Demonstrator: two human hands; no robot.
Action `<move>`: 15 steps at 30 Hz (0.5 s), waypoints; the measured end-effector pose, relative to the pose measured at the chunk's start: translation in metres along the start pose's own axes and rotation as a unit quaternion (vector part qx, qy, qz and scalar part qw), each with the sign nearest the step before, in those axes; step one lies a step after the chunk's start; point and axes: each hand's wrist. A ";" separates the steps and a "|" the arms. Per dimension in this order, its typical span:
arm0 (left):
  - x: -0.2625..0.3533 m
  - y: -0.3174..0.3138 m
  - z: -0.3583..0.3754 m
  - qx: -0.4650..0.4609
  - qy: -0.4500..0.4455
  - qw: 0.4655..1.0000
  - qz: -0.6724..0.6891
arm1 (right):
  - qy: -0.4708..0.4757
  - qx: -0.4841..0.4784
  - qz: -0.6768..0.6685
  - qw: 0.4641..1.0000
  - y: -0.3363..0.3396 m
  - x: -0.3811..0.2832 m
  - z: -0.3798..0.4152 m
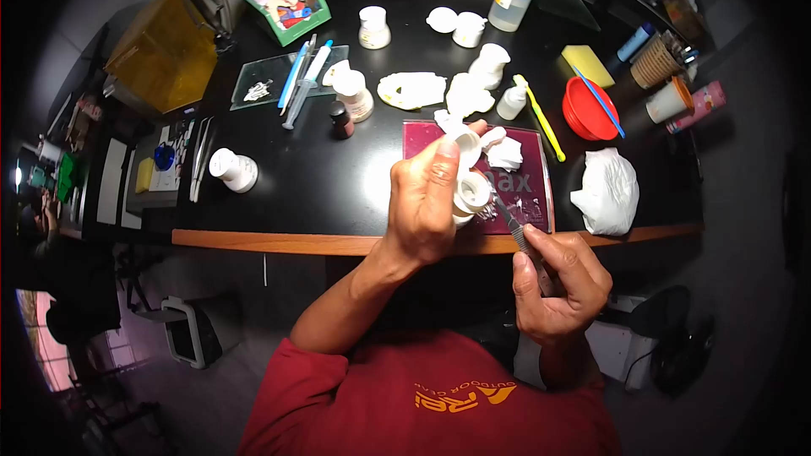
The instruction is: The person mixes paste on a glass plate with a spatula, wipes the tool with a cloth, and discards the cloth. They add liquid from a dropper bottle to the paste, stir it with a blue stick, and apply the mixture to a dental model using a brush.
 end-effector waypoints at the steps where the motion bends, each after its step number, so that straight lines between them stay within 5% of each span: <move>1: 0.002 -0.001 0.000 -0.002 -0.006 1.000 0.007 | -0.009 0.004 -0.002 1.000 0.002 -0.001 -0.001; 9: 0.002 0.037 0.016 0.054 -0.042 0.996 -0.062 | -0.153 0.057 0.089 0.982 0.023 0.025 0.029; 15: -0.004 0.048 0.024 0.068 -0.055 0.995 -0.057 | -0.097 0.038 0.153 0.983 0.016 0.043 0.029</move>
Point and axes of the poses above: each hand's wrist, its own z-axis away from the middle knuckle, its own y-axis out of the back of the hand, x = y × z, and after that the axes turned 3 degrees about x, right-handed
